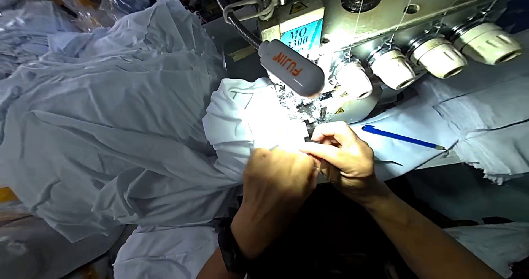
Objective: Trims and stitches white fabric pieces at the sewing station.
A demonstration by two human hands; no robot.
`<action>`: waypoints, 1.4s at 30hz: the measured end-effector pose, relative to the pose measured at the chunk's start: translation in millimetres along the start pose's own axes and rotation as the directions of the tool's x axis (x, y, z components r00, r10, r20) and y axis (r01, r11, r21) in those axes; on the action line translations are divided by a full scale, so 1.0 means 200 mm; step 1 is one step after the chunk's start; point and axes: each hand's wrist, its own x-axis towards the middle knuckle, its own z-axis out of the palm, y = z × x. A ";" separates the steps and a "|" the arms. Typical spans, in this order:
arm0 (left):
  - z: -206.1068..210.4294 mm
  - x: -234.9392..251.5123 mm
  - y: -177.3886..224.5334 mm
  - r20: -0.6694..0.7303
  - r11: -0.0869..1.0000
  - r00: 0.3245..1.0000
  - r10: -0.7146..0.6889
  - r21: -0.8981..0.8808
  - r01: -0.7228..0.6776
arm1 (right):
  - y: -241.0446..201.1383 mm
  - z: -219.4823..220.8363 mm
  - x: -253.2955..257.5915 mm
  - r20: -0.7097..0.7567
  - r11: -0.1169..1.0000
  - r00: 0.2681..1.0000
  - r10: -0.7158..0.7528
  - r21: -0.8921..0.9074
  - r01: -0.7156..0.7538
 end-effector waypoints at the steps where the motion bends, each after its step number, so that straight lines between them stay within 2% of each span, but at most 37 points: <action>1: 0.02 -0.01 -0.05 -0.026 0.999 1.000 -0.008 0.035 0.009 | 0.00 0.00 0.01 0.007 1.000 1.000 -0.012 0.013 0.012; 4: 0.03 -0.04 -0.17 -0.024 0.998 0.999 -0.046 0.037 0.047 | 0.00 -0.01 0.02 0.030 1.000 1.000 -0.004 0.011 0.004; 9: 0.03 0.01 -0.23 -0.016 0.989 0.999 -0.051 -0.137 0.049 | 0.02 0.03 0.09 -0.005 1.000 1.000 0.003 -0.029 -0.003; 14: 0.04 0.08 -0.29 -0.069 0.978 0.996 -0.056 -0.206 0.041 | 0.01 0.06 0.12 -0.018 0.994 0.999 0.036 -0.101 -0.038; 17: 0.04 0.13 -0.34 -0.047 0.971 0.998 -0.044 -0.238 0.032 | 0.01 0.07 0.13 -0.050 0.985 0.997 0.066 -0.155 -0.073; 20: 0.03 0.20 -0.40 -0.014 0.959 0.998 -0.063 -0.277 0.056 | -0.01 0.08 0.09 -0.119 0.989 0.988 0.101 -0.099 -0.113; 23: 0.07 0.34 -0.48 -0.112 0.947 0.988 -0.110 -0.314 0.069 | 0.02 0.11 -0.10 -0.141 0.986 0.975 0.169 0.017 -0.169; 27: 0.09 0.46 -0.53 -0.120 0.942 0.967 -0.224 -0.280 0.183 | 0.16 0.15 -0.28 -0.017 0.972 0.973 0.232 -0.043 -0.232; 31: 0.09 0.43 -0.49 -0.087 0.878 0.895 -0.438 -0.257 0.405 | 0.10 0.05 -0.15 0.003 0.950 0.954 0.299 0.094 -0.298; 32: 0.08 0.38 -0.46 -0.098 0.868 0.881 -0.463 -0.253 0.428 | 0.08 0.01 -0.10 0.017 0.949 0.951 0.310 0.063 -0.310; 34: 0.07 0.21 -0.37 -0.153 0.900 0.898 -0.412 -0.223 0.375 | 0.04 -0.05 0.01 0.043 0.950 0.950 0.308 -0.073 -0.305; 36: 0.07 0.07 -0.27 -0.223 0.900 0.882 -0.415 -0.239 0.363 | -0.01 -0.07 0.11 0.050 0.948 0.965 0.257 -0.208 -0.242; 40: 0.07 -0.05 -0.14 -0.293 0.859 0.814 -0.501 -0.281 0.428 | -0.09 -0.05 0.25 0.093 0.907 0.988 0.123 -0.415 -0.073; 42: 0.08 -0.07 -0.11 -0.300 0.856 0.807 -0.509 -0.279 0.436 | -0.13 -0.01 0.27 0.095 0.853 0.986 0.137 -0.517 -0.069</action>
